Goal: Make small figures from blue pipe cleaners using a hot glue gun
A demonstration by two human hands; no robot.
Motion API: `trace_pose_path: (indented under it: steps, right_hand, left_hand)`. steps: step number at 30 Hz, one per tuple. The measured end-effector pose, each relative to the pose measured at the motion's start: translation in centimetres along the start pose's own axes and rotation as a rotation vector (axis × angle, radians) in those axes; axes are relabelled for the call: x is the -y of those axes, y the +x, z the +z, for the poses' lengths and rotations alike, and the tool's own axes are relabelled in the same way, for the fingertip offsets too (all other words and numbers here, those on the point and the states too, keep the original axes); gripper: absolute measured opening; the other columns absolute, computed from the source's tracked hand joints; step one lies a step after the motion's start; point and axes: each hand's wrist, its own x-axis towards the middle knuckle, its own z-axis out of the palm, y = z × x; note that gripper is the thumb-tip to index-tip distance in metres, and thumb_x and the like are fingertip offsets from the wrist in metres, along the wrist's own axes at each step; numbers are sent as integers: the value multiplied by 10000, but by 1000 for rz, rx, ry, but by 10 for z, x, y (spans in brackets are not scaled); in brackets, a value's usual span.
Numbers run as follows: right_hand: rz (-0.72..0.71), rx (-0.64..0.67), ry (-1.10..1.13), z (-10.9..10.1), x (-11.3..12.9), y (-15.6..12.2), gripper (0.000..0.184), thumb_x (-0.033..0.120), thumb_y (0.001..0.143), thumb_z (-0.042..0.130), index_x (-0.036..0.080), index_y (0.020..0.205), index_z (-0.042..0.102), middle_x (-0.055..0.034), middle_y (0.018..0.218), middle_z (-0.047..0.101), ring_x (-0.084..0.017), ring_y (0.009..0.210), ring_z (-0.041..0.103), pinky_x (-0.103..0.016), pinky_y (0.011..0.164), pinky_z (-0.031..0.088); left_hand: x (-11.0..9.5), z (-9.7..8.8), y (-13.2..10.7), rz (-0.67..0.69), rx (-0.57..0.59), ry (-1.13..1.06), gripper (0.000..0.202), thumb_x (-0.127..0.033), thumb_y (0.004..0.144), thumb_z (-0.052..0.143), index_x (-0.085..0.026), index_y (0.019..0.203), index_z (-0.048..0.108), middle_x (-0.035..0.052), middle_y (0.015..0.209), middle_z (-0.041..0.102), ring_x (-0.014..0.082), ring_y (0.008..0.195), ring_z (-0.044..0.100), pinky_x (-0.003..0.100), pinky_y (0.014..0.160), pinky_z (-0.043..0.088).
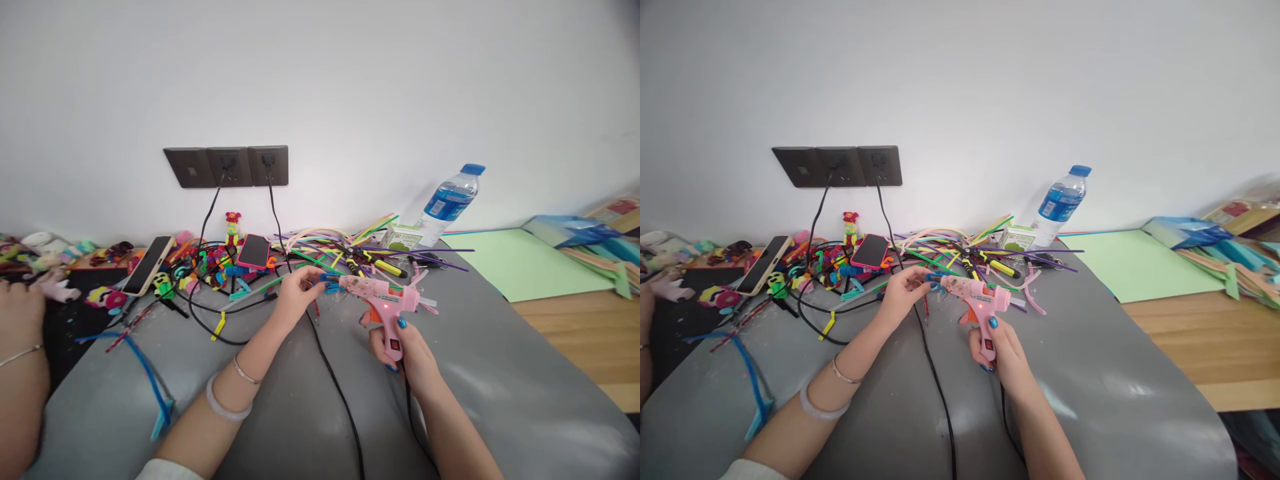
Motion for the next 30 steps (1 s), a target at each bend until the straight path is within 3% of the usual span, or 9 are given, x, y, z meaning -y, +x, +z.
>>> trace_pose_path:
  steps: [13, 30]
  right_hand:
    - [-17, -37, -20, 4, 5, -1, 528, 676, 930, 409, 185, 932, 605, 57, 401, 413, -105, 373, 221, -285, 438, 155]
    - [-71, 38, -22, -3, 0, -1, 489, 639, 961, 398, 188, 923, 582, 62, 422, 414, -102, 409, 209, -283, 463, 162]
  left_hand:
    - [0, 1, 0, 20, -1, -1, 162, -266, 720, 746, -168, 842, 706, 46, 796, 700, 156, 706, 630, 243, 594, 472]
    - [4, 3, 0, 42, -42, 6, 148, -226, 713, 704, -164, 846, 723, 34, 747, 686, 136, 667, 599, 221, 565, 456]
